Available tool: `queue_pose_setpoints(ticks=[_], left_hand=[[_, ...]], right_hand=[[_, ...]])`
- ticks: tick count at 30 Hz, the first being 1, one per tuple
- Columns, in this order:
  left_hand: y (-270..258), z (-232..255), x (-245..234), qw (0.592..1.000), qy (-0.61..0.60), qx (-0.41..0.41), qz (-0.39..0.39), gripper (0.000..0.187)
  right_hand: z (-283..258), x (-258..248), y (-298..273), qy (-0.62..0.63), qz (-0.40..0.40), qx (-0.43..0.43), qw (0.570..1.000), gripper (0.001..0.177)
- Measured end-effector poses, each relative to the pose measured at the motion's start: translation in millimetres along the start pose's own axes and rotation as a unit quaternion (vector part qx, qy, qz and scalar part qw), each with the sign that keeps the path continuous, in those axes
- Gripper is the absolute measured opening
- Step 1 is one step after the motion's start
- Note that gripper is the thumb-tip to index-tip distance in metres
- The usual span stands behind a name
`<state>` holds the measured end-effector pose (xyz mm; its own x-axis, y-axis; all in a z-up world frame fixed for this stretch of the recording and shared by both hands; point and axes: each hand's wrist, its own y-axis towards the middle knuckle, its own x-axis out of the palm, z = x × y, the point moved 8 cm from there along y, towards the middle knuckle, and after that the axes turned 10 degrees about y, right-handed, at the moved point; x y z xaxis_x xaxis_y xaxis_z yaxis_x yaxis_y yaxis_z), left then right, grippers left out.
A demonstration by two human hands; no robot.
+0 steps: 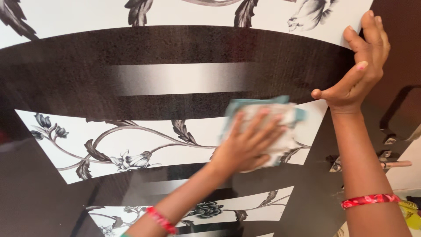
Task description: The person wipes a glossy black surface with a floral pattern using a cloth. The person uses one hand to hold the surface steady while the other hand wipes in circular and back-and-forth motions across the patterned area.
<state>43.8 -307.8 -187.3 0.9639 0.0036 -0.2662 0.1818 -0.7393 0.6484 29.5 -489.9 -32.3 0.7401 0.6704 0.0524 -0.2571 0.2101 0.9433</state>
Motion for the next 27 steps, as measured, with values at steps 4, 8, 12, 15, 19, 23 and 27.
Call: queue_pose_setpoints(ticks=[4, 8, 12, 15, 19, 23, 27], left_hand=[[-84, -94, -8, 0.992, 0.015, -0.113, 0.061, 0.087], [-187, -192, -19, 0.963, 0.058, -0.26, 0.035, 0.089], [-269, -258, -32, 0.918, 0.045, -0.392, 0.033, 0.085], [-287, -280, -33, 0.89, 0.05, -0.452, 0.034, 0.084], [-237, -295, -27, 0.88, 0.107, -0.46, 0.057, 0.082], [-132, -260, -33, 0.917, 0.103, -0.384, 0.046, 0.086], [-22, -191, -41, 0.962, 0.037, -0.267, 0.049, 0.084]], right_hand=[[-4, -1, 8, 0.016, 0.008, 0.029, 0.999, 0.089], [-11, -2, 10, -0.036, -0.012, -0.034, 0.999, 0.087], [7, 5, -4, 0.073, 0.001, 0.048, 0.996, 0.085], [7, 11, -9, 0.046, -0.027, -0.046, 0.998, 0.085], [19, 8, -17, 0.078, -0.007, 0.023, 0.997, 0.083], [29, 9, -18, 0.118, -0.004, 0.061, 0.991, 0.088], [29, 8, -29, 0.09, -0.015, 0.0, 0.996, 0.097]])
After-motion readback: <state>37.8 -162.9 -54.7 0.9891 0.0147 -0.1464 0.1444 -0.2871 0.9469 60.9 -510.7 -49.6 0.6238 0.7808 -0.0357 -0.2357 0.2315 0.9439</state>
